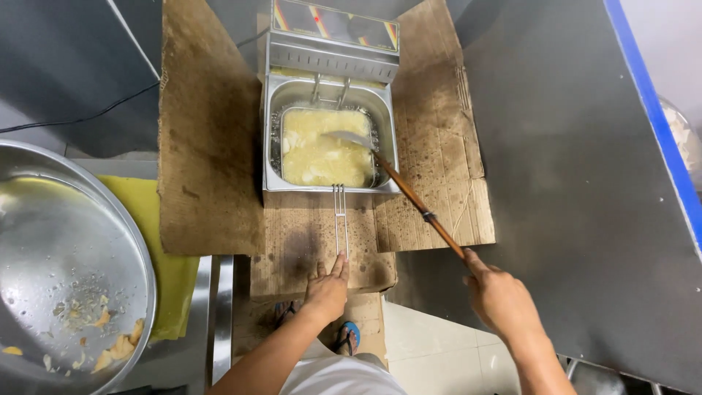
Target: Packing fried chips into a box and then using a wooden spatula to stir a new batch of chips in a deep fryer.
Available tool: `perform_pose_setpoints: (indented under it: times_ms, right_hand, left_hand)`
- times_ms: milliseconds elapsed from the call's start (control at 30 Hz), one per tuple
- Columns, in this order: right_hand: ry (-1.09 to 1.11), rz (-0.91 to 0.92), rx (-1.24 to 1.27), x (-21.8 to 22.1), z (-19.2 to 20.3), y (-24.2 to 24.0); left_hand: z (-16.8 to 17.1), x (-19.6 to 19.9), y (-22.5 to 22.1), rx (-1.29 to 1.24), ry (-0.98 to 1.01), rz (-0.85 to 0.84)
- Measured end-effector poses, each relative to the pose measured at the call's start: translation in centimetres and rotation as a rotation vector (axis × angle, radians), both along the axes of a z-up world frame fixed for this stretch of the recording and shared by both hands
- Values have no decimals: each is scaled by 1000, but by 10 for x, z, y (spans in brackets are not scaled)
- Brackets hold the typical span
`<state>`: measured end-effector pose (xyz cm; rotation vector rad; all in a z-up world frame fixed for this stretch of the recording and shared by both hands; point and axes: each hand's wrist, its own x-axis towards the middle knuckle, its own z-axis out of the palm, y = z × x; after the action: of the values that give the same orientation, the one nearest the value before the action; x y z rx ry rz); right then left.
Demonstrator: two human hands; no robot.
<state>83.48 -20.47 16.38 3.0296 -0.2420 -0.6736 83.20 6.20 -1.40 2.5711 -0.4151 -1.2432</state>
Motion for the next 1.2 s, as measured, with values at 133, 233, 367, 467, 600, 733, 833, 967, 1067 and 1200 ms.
perform_pose_setpoints:
  times_ms: [133, 233, 367, 467, 600, 733, 833, 967, 1067, 1200]
  right_hand:
    - [92, -15, 11, 1, 1, -1]
    - [83, -6, -18, -2, 30, -4]
    - [79, -77, -116, -17, 69, -29]
    - [101, -76, -193, -27, 86, -51]
    - [167, -35, -291, -21, 86, -34]
    - [127, -9, -206, -1, 44, -10]
    - [84, 3, -98, 3, 34, -3]
    - [45, -22, -88, -14, 61, -10]
    - [93, -62, -135, -25, 86, -13]
    - [130, 38, -234, -24, 60, -15]
  left_hand:
    - [-10, -4, -2, -7, 0, 27]
    - [-6, -6, -1, 4, -14, 28]
    - [-5, -9, 0, -35, -10, 60]
    - [-15, -10, -1, -34, -19, 48]
    - [-14, -8, -3, -26, -24, 23]
    - [-8, -9, -2, -23, -15, 22]
    - [-11, -10, -1, 3, -29, -25]
    - [-10, -11, 2, -26, 17, 13]
    - [-9, -10, 1, -32, 26, 19]
    - [-9, -10, 1, -21, 48, 5]
